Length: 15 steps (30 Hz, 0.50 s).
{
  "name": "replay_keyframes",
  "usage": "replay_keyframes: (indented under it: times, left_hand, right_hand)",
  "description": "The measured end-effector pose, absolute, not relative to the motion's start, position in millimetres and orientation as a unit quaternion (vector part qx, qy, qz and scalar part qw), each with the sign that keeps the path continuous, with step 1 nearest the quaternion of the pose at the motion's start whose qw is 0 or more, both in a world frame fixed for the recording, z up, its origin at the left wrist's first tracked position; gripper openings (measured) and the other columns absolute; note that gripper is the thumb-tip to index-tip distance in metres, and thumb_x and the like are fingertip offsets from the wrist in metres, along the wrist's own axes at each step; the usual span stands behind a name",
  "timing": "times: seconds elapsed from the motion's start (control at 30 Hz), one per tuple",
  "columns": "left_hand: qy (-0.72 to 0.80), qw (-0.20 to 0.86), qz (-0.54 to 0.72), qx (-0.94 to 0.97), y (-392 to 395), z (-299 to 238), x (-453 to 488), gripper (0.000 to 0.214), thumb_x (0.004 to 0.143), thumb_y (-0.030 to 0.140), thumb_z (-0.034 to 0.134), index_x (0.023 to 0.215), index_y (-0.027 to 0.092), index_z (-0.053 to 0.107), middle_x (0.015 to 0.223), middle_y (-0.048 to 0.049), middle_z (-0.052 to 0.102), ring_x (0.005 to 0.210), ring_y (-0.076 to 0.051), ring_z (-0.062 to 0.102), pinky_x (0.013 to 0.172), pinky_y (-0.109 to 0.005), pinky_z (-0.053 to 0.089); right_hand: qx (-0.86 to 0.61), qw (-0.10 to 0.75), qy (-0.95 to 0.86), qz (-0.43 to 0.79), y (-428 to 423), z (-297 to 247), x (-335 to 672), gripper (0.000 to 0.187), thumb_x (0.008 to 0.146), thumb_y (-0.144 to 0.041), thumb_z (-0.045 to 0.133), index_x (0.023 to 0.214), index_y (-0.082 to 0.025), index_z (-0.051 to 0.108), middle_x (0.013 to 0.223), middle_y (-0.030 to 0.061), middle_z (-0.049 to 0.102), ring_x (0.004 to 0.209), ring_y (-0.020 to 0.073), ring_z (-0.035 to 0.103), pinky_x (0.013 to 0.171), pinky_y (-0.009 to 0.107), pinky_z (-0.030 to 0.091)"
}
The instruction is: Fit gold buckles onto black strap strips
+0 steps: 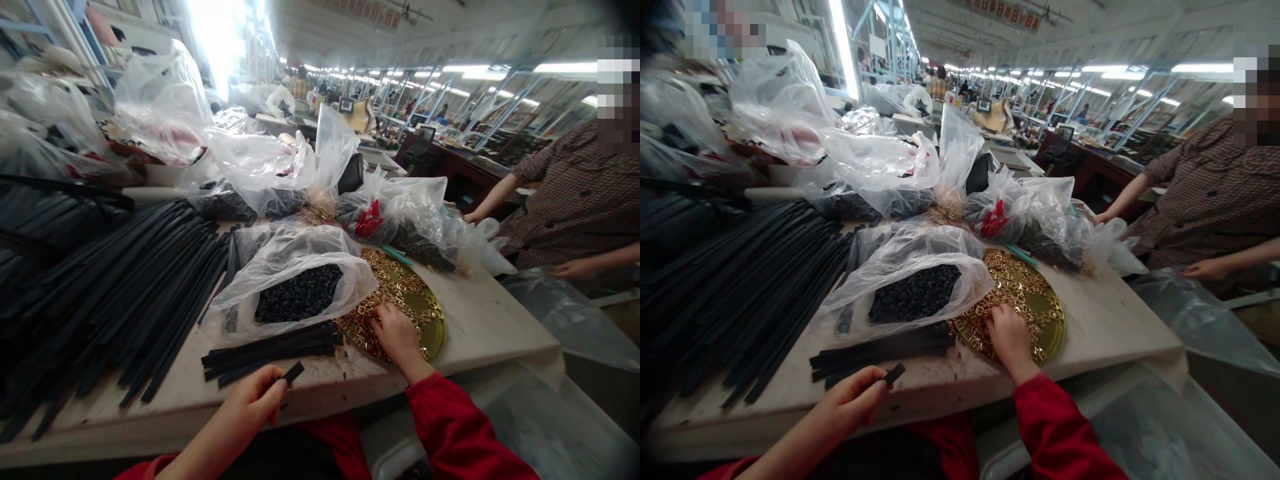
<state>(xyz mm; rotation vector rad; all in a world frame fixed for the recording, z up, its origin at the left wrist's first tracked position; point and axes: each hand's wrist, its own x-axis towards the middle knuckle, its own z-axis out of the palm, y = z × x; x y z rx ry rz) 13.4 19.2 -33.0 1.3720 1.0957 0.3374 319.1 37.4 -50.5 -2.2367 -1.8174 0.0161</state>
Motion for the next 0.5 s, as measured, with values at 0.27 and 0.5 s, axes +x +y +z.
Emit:
replay_keyframes:
  times: [0.27,0.5]
  left_hand:
    - [0.492,0.615,0.180,0.590,17.3,5.8,27.4,0.027,0.073,0.043,0.047,0.078,0.017,0.050,0.052,0.0063,0.047,0.047,-0.009,0.038,0.046,-0.020,0.029]
    - [0.516,0.626,0.199,0.549,18.8,5.0,25.5,0.032,0.070,0.048,0.050,0.065,0.015,0.051,0.051,0.0063,0.045,0.041,-0.006,0.033,0.040,-0.019,0.023]
  right_hand:
    - [-0.671,0.315,-0.630,0.231,7.1,-14.8,247.9,0.005,0.078,-0.024,0.047,0.076,-0.020,0.050,0.064,-0.0018,0.058,0.057,0.0130,0.054,0.054,0.023,0.040]
    - [-0.574,0.257,-0.748,0.214,-21.1,-1.3,172.0,0.013,0.081,-0.016,0.044,0.078,-0.019,0.057,0.073,0.0042,0.060,0.069,0.0172,0.055,0.063,0.028,0.037]
